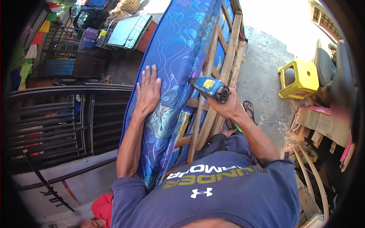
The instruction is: The person staples fabric onto a wooden furniture frame using a pneumatic stapler.
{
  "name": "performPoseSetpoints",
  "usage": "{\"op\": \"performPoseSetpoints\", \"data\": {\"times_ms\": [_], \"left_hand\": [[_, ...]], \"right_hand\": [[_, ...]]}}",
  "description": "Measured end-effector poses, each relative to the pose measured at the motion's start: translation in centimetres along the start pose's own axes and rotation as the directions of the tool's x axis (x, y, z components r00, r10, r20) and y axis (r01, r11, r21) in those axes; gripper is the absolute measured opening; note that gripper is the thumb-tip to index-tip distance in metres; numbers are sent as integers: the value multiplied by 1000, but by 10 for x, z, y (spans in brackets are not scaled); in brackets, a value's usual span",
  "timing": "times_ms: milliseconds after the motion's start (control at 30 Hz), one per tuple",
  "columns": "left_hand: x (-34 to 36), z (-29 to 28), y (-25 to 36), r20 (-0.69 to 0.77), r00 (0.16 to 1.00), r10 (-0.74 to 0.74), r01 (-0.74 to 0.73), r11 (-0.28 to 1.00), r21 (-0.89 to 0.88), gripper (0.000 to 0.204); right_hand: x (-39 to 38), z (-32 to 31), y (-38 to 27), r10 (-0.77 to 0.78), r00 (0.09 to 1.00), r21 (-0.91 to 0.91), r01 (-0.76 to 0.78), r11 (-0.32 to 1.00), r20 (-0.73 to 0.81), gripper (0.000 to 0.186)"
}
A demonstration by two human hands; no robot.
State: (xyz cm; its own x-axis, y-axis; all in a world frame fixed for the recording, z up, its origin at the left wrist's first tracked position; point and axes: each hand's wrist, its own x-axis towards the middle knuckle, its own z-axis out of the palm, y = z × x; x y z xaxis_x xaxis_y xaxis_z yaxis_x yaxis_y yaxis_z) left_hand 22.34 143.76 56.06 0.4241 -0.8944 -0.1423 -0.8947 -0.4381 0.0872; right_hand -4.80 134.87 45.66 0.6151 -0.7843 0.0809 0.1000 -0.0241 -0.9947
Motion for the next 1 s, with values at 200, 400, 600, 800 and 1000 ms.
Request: {"op": "performPoseSetpoints", "data": {"times_ms": [200, 400, 600, 800, 1000], "left_hand": [[-77, -11, 55, 28, 975, 221, -223, 967, 125, 79], [-74, -6, 72, 53, 988, 144, -152, 966, 208, 83], [-71, -4, 70, 61, 979, 195, -202, 967, 157, 89], [-72, -12, 70, 96, 973, 210, -221, 968, 120, 101], [-78, -12, 66, 134, 958, 255, -272, 954, 127, 100]], "right_hand": [[-15, 5, -22, -44, 996, 0, 44, 999, 83, 23], [-34, 15, -14, -174, 974, -4, 177, 984, 146, 24], [-31, 15, -14, -203, 968, -45, 212, 976, 147, 26], [-36, 16, -19, -219, 946, -8, 227, 974, 238, 35], [-42, 18, -18, -127, 947, -39, 144, 989, 294, 33]]}}
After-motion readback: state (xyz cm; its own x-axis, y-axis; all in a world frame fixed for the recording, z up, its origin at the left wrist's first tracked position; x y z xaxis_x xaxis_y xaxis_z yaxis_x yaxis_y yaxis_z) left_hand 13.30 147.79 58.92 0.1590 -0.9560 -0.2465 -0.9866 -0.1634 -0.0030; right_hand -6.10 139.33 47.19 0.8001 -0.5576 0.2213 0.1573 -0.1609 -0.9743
